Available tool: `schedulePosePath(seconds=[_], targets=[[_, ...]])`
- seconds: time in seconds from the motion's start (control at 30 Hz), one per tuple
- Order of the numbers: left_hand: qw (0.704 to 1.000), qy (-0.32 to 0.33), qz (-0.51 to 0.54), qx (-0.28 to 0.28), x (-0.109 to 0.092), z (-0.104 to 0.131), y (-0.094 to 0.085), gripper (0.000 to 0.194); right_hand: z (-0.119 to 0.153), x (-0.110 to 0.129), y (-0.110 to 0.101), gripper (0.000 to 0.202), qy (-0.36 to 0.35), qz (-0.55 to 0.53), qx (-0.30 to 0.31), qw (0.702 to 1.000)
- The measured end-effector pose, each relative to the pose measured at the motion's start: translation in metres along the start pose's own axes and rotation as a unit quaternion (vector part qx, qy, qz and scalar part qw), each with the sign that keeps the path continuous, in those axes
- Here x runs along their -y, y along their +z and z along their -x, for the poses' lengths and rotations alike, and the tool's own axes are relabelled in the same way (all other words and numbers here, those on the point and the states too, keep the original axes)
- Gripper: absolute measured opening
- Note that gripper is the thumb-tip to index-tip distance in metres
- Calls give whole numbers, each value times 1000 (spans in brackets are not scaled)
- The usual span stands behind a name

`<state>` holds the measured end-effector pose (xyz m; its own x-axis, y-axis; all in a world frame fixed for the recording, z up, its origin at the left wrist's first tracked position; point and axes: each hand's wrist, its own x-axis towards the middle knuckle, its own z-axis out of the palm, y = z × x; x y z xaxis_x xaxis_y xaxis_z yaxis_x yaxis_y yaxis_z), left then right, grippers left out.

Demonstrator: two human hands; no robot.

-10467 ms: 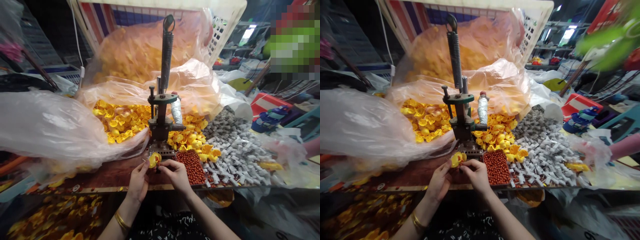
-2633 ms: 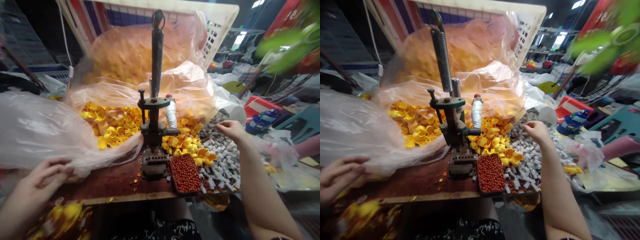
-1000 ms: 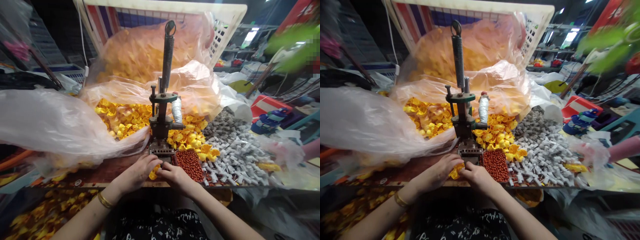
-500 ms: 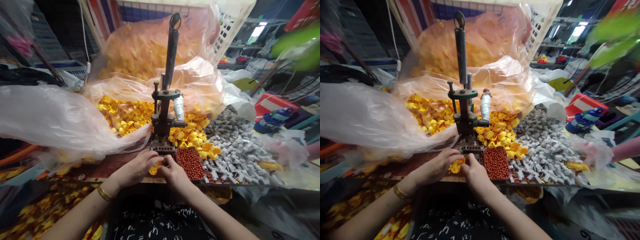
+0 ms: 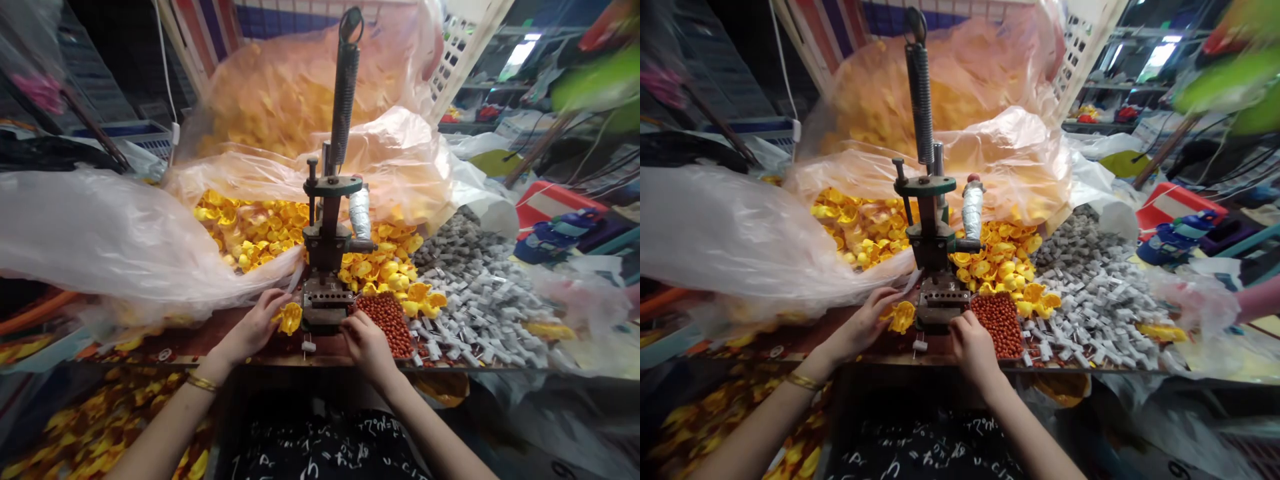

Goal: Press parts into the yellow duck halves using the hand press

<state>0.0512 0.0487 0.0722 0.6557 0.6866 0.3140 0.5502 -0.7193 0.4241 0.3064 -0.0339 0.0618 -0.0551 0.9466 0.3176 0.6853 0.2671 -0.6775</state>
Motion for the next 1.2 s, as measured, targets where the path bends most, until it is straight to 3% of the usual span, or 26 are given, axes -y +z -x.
schedulePosePath(seconds=[0.13, 0.3, 0.4, 0.5, 0.63, 0.77, 0.9, 1.03, 1.2], targets=[[995, -79, -38, -46, 19, 21, -1, 58, 11, 10, 21, 15, -9, 56, 95, 994], [942, -254, -71, -205, 10, 27, 17, 31, 1, 32, 54, 27, -44, 59, 175, 982], [924, -321, -107, -177, -6, 30, 34, 41, -5, 29, 54, 38, -42, -21, 178, 983], [914, -350, -151, -137, -19, 35, 45, 46, -6, 19, 43, 36, -1, -122, 106, 987], [942, -276, -80, -176, -38, 34, 50, 41, -1, 19, 30, 26, 5, -191, -9, 982], [968, -154, 3, -197, -63, 21, 54, 51, 7, 32, 27, 21, -110, -170, -34, 979], [971, -107, -14, -213, -72, 7, 54, 53, 11, 38, 22, 25, -190, -99, -75, 974], [972, -87, 2, -216, -72, 1, 51, 54, 9, 35, 16, 25, -222, -102, -83, 966], [974, -50, 8, -220, -79, -2, 52, 51, 4, 34, 22, 21, -176, -80, -55, 980]])
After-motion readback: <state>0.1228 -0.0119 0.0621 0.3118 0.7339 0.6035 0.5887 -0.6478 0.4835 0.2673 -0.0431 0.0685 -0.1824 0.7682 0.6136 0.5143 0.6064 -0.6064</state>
